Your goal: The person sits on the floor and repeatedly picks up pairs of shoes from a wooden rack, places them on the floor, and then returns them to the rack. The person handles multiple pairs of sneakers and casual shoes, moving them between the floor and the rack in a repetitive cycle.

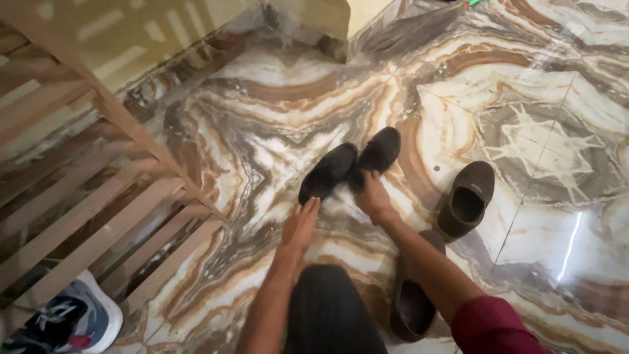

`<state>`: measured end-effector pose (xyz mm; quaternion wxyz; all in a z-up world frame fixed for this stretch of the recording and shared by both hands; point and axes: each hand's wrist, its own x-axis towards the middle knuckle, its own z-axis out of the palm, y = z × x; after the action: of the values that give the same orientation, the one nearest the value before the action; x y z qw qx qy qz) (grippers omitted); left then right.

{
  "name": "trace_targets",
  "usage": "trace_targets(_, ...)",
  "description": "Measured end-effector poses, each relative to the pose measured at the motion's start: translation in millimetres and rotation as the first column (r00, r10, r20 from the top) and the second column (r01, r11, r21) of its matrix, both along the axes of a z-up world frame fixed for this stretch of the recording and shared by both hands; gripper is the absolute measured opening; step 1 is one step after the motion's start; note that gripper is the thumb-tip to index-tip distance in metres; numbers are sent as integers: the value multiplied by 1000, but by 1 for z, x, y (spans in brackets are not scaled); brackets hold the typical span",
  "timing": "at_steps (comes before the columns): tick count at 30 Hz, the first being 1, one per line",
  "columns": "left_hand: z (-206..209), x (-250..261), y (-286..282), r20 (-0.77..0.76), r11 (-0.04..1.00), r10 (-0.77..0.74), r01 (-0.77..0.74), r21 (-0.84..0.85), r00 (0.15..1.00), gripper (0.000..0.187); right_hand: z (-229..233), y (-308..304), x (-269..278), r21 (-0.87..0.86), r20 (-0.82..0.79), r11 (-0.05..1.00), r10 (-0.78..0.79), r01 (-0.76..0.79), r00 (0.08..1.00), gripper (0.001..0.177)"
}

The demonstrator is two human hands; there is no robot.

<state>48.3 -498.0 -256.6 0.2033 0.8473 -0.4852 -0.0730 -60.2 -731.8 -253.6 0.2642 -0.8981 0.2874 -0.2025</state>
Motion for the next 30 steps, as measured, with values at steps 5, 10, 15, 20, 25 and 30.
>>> trace_targets(5,-6,-4,-8,19,960,95,-97,263,995,66,8,27,-24,-46,-8,998,34,-34,999,52)
trace_targets(10,10,-2,-8,121,995,83,-90,53,989,78,16,59,-46,-58,-77,997,37,-41,996,55)
trace_targets(15,21,1,-21,115,980,72,-92,177,991,79,20,67,-43,-26,-176,1000,-10,6,984,57)
trace_targets(20,9,-1,-24,144,953,135,-168,251,980,21,14,69,-37,25,-254,999,-26,34,967,57)
trace_targets(25,-23,-4,2,346,989,77,-116,93,935,18,8,79,-45,-48,-59,999,22,-25,998,55)
trace_targets(30,-44,-3,39,176,992,74,-53,-119,982,13,12,94,-50,-74,-48,990,113,-116,992,44)
